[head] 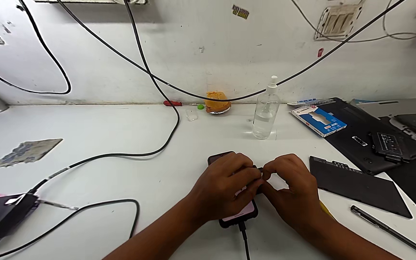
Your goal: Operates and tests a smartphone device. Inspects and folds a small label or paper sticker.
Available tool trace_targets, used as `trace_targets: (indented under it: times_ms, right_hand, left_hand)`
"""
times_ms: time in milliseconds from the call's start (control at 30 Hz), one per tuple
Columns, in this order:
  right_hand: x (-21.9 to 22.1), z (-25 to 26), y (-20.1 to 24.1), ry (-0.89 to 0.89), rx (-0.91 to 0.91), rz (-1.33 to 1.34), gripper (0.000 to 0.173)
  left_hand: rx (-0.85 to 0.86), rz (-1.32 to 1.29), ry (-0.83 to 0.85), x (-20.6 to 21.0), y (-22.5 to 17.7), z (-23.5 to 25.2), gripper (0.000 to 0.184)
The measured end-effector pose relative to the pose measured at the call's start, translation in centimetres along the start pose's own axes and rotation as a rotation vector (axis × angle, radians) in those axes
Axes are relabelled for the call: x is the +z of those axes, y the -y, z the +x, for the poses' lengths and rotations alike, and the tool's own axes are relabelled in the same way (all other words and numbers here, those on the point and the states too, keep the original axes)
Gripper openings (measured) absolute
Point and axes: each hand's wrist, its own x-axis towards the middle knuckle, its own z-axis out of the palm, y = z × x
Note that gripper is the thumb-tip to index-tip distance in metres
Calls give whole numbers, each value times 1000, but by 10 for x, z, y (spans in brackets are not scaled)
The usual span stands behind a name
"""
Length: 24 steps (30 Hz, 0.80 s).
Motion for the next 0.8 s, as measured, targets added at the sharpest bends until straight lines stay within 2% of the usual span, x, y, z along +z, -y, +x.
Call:
trace_targets:
  times_ms: [100, 267, 800]
  right_hand:
    - [0, 2, 2, 10, 20, 54, 17]
    - [1, 4, 5, 1, 2, 104, 11]
    - [0, 5, 4, -34, 13, 104, 7]
  left_hand:
    - [-98, -84, -32, 0, 0, 0, 13]
    - [-260, -221, -43, 2, 0, 0, 14]
    - [-246, -216, -32, 1, 2, 1, 13]
